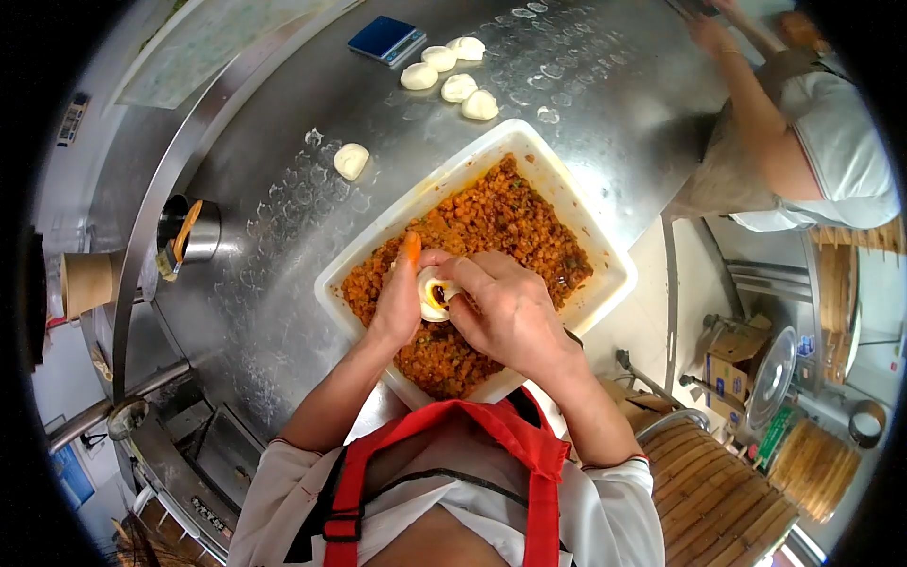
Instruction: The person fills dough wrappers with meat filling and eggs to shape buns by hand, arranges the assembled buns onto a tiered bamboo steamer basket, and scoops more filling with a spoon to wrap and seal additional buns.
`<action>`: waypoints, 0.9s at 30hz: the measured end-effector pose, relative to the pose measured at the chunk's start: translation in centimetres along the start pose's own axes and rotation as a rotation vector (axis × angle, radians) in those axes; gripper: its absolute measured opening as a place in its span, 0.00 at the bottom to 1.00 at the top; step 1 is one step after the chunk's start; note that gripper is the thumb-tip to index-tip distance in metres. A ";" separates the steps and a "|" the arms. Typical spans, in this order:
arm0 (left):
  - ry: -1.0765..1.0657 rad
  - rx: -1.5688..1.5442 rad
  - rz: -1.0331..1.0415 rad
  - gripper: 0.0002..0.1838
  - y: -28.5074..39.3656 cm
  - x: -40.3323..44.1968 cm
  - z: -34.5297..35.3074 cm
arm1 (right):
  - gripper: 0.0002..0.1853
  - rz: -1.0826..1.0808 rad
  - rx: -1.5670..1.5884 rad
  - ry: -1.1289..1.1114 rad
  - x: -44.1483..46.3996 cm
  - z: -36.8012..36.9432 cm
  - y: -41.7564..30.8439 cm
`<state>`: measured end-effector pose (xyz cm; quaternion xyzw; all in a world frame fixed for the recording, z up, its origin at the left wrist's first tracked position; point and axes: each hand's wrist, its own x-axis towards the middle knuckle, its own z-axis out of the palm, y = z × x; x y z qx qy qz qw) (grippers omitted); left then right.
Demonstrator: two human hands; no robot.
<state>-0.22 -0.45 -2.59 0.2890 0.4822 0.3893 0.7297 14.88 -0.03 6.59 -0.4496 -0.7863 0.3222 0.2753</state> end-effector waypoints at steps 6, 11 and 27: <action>-0.063 0.052 -0.070 0.40 1.9 -0.8 0.4 | 0.12 -0.021 -0.019 0.070 -0.8 0.3 0.5; -0.085 0.041 -0.060 0.42 2.1 -0.8 0.4 | 0.13 -0.113 -0.180 0.066 -0.4 -0.6 -0.2; -0.135 0.298 -0.151 0.44 3.6 -1.4 0.5 | 0.13 -0.133 -0.155 0.014 -0.6 -0.9 -0.4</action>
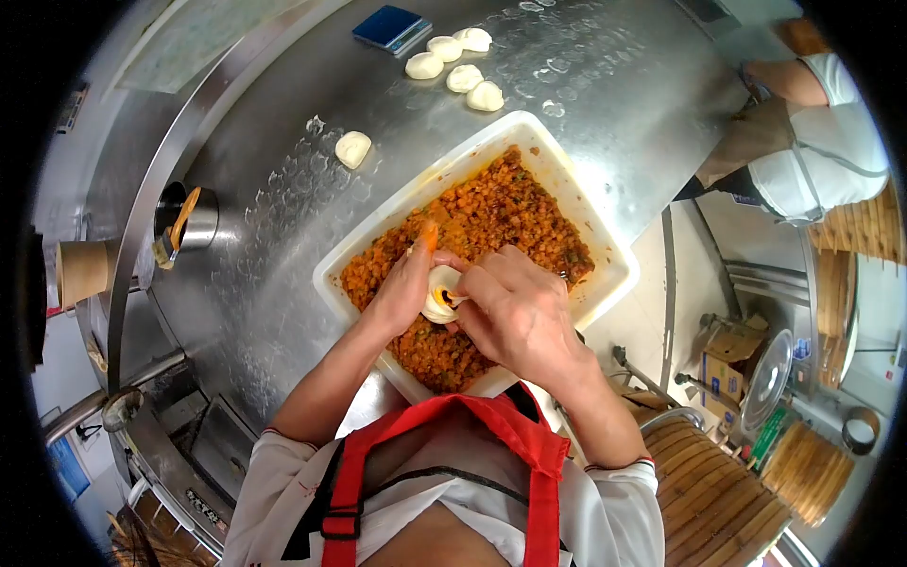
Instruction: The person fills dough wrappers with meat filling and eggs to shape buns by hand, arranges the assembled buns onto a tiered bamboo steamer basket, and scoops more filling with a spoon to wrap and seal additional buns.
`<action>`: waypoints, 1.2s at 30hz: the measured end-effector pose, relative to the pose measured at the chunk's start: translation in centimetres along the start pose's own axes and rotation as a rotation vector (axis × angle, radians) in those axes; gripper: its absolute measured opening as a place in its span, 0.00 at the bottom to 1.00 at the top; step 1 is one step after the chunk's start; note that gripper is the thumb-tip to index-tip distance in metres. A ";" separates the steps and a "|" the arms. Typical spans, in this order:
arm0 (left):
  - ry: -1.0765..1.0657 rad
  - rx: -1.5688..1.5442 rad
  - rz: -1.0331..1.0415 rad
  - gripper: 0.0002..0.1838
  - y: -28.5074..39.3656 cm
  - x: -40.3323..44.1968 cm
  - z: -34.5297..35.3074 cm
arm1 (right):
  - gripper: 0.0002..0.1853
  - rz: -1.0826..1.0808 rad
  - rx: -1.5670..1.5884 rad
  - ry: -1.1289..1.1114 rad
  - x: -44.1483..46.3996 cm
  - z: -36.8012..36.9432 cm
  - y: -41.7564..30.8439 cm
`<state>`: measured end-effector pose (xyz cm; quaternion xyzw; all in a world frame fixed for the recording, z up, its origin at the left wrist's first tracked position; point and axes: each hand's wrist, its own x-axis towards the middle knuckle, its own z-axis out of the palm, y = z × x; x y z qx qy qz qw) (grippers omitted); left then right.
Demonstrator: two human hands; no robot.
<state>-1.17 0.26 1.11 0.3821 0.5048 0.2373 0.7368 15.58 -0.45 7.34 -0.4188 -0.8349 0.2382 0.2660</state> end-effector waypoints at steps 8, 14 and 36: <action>0.029 -0.192 0.196 0.44 -2.5 1.5 0.1 | 0.13 -0.006 0.004 -0.098 0.6 0.1 -0.4; -0.020 -0.005 0.025 0.41 -0.4 -0.8 -0.2 | 0.12 0.071 0.141 -0.084 0.0 0.5 0.3; 0.016 0.014 0.121 0.37 -0.6 -1.7 -0.1 | 0.10 0.106 0.170 -0.041 -0.7 0.6 -0.1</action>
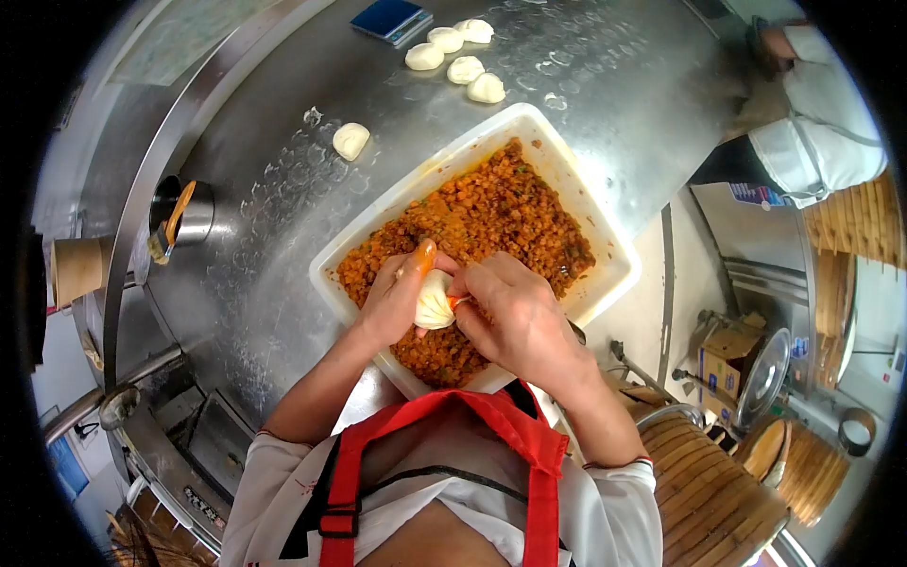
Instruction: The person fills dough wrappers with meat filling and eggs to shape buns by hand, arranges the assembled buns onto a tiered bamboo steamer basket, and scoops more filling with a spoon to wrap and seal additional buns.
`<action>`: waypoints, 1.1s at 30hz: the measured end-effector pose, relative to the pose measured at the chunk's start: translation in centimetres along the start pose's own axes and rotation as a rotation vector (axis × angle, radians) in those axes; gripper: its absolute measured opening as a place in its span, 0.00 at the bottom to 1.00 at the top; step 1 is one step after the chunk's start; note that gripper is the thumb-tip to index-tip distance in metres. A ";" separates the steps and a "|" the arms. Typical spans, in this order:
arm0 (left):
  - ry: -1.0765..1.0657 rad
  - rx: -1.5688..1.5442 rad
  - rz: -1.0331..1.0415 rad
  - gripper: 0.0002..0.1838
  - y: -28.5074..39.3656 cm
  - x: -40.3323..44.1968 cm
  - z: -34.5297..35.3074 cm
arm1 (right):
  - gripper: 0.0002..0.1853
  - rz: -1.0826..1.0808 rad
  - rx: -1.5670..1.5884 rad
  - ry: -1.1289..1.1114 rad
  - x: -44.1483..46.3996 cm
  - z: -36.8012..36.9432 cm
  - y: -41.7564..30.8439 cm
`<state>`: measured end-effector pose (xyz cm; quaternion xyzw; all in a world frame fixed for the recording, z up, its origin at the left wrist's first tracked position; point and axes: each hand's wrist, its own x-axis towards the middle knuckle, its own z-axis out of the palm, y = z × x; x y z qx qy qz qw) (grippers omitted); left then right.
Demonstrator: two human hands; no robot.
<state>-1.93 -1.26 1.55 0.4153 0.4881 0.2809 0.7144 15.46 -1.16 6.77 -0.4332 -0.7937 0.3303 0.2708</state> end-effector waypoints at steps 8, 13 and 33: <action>0.036 -0.031 -0.071 0.38 0.1 0.9 0.5 | 0.11 -0.097 -0.122 -0.047 0.5 -0.7 -0.9; -0.062 0.057 -0.063 0.37 0.1 1.0 0.1 | 0.12 -0.177 -0.141 -0.125 0.7 -0.9 -1.2; -0.233 0.058 -0.020 0.42 -4.5 1.3 0.4 | 0.11 -0.215 -0.133 -0.281 0.2 -0.5 -1.6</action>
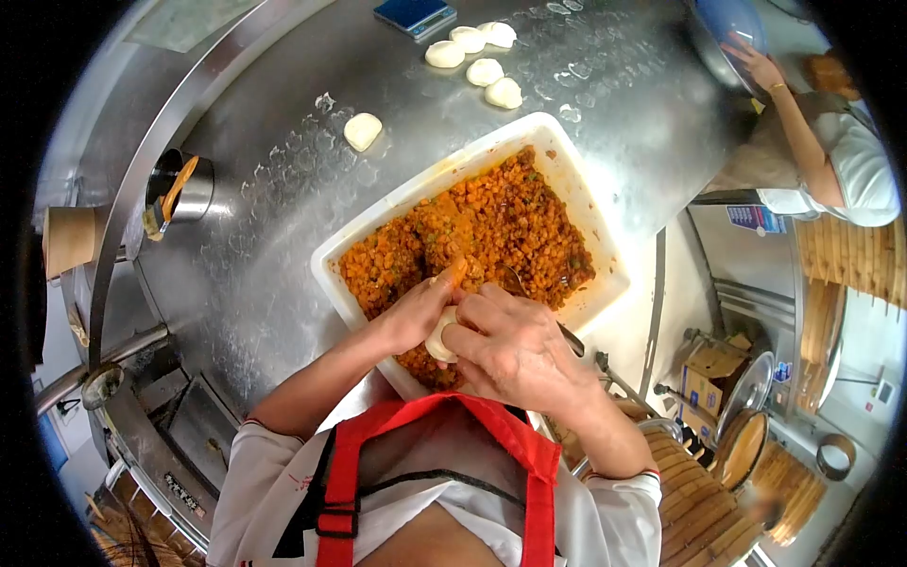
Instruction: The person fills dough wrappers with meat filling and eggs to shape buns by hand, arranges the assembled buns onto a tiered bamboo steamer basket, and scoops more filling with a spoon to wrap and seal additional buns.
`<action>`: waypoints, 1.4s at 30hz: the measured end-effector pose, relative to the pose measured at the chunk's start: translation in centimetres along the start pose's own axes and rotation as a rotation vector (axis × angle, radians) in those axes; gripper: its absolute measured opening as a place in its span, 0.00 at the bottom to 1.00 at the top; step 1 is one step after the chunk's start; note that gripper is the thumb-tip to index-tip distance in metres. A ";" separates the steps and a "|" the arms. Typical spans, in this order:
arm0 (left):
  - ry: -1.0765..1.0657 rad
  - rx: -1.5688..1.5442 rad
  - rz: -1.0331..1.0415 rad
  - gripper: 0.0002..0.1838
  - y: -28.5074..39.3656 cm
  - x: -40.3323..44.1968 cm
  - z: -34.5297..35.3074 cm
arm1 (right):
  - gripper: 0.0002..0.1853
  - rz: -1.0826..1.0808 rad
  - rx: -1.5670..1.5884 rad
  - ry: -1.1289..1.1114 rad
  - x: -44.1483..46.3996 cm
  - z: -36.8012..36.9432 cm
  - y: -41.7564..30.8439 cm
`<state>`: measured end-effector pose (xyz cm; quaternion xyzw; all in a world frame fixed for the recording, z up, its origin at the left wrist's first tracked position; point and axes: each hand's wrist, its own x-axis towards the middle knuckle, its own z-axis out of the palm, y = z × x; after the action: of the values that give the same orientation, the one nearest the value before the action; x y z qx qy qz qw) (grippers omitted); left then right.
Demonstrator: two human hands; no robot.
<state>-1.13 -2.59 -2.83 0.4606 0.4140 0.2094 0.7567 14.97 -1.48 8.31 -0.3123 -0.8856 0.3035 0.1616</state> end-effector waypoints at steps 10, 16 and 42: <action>-0.063 -0.277 -0.053 0.41 1.1 -2.5 1.2 | 0.14 0.226 0.238 -0.075 -0.4 -0.2 0.5; -0.089 -0.739 -0.090 0.41 -1.4 -2.7 1.4 | 0.23 0.220 0.508 -0.139 -0.2 -3.7 1.1; 0.096 -0.872 0.016 0.41 0.3 -3.2 -0.8 | 0.06 0.526 0.345 0.303 2.0 2.7 4.3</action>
<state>-3.58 -4.24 -1.33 0.0910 0.3181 0.3917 0.8586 14.13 1.33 3.69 -0.5396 -0.6763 0.4301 0.2578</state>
